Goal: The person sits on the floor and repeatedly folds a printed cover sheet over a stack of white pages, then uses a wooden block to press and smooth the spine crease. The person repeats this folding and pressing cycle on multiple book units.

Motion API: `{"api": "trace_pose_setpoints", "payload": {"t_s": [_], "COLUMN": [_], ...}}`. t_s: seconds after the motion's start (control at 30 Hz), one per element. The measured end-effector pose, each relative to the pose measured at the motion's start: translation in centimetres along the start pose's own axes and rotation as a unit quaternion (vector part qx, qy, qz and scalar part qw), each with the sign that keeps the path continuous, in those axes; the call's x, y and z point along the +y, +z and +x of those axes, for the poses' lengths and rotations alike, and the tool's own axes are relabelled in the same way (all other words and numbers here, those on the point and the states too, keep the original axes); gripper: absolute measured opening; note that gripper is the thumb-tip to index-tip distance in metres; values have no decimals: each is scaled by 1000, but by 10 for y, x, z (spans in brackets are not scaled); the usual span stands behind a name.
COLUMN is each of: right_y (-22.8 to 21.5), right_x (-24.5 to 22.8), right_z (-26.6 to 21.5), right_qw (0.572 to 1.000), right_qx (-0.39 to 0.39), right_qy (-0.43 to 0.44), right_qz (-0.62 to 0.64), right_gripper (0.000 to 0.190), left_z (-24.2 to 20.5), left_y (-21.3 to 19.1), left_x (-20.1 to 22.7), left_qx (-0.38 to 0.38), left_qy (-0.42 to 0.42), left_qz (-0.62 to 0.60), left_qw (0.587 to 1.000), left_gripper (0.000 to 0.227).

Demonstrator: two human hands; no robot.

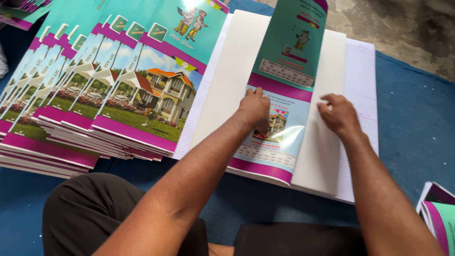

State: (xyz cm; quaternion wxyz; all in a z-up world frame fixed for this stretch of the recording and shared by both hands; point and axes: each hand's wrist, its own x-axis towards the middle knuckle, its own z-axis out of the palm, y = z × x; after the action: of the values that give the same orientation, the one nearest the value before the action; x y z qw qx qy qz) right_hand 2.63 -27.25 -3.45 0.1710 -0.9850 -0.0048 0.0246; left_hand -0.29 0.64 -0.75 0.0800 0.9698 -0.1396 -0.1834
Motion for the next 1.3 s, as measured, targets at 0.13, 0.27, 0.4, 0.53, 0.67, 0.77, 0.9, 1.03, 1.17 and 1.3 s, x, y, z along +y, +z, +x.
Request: {"api": "trace_pose_setpoints", "payload": {"t_s": [0.13, 0.27, 0.4, 0.53, 0.67, 0.77, 0.9, 1.03, 1.17, 1.3], "right_y": [-34, -58, -70, -71, -65, -64, -62, -59, -59, -48], "right_x": [25, 47, 66, 84, 86, 82, 76, 72, 51, 15], "right_z": [-20, -42, -60, -79, -91, -95, -96, -90, -75, -72], "right_qw": [992, 976, 948, 920, 915, 914, 916, 931, 964, 979], "right_qx": [-44, -78, -157, -215, -219, -218, -211, -190, -134, -100], "right_qy": [104, 182, 260, 311, 330, 336, 331, 303, 224, 176], "right_qz": [-59, -90, -94, -107, -76, -62, -85, -67, -39, -14], "right_gripper": [44, 52, 50, 52, 44, 39, 42, 48, 44, 39], "left_z": [0, 2, 1, -4, -8, -8, -8, -9, -9, -8], "left_y": [2, 2, 1, 1, 1, 1, 0, -1, -2, -2], "left_x": [0, 0, 1, 0, -1, -1, 0, 1, 1, 3], "left_qx": [-9, -21, -29, -21, -5, -8, -12, -18, -15, -22], "left_qy": [-4, -9, -13, -18, -18, -20, -21, -25, -25, -29], "left_qz": [-1, -2, 2, -14, -20, -16, -16, -17, -17, -14], "left_qw": [1000, 1000, 999, 999, 1000, 1000, 1000, 999, 999, 999], "left_gripper": [122, 130, 128, 127, 128, 127, 127, 125, 125, 119]}}
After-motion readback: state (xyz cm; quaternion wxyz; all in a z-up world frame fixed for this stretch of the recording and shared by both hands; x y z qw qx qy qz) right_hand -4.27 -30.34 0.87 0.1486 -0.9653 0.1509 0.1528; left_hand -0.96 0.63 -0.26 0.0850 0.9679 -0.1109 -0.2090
